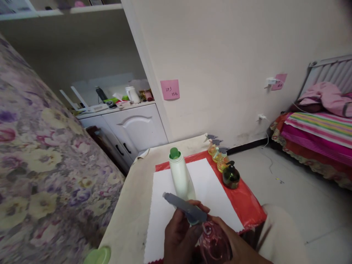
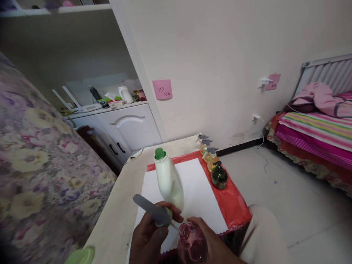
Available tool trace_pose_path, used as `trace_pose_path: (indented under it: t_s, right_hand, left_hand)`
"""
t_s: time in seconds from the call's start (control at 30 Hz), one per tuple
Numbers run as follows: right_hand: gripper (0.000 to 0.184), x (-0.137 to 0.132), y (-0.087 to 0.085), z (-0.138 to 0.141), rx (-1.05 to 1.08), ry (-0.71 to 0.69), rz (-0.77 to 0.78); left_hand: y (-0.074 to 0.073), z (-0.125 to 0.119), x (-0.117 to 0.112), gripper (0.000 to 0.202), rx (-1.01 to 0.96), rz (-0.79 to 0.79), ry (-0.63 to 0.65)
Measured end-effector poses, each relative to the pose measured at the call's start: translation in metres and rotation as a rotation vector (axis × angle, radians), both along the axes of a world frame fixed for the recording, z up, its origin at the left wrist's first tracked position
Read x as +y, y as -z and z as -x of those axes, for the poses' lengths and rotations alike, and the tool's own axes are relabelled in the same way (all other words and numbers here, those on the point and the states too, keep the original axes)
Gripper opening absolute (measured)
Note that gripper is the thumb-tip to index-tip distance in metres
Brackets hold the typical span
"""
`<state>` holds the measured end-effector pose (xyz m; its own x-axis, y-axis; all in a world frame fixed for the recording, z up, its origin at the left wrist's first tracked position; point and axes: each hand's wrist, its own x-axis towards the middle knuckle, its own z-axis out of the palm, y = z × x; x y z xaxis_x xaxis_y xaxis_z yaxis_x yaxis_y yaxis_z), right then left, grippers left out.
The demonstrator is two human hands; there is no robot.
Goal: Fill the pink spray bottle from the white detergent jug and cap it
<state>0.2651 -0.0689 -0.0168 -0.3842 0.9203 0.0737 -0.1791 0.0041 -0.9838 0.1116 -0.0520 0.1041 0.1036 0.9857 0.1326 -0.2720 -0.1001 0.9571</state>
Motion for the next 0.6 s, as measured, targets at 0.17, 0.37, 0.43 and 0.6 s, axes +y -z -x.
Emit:
trace_pose_path:
  t_s: [0.17, 0.37, 0.43, 0.6]
  right_hand:
    - [0.088, 0.001, -0.002, -0.001, 0.011, 0.007, 0.002]
    - [0.089, 0.001, 0.002, -0.004, -0.025, 0.021, -0.003]
    - [0.090, 0.001, 0.005, -0.004, -0.031, 0.028, 0.000]
    - [0.093, 0.001, 0.008, -0.002, -0.022, 0.048, 0.024]
  left_hand:
    - [0.009, -0.002, 0.001, 0.037, -0.021, -0.021, -0.034]
    - [0.017, 0.001, 0.004, 0.035, 0.009, -0.005, -0.045]
    - [0.015, 0.002, 0.005, 0.033, -0.003, -0.002, -0.045]
    - [0.014, 0.003, 0.004, 0.034, -0.010, 0.010, 0.005]
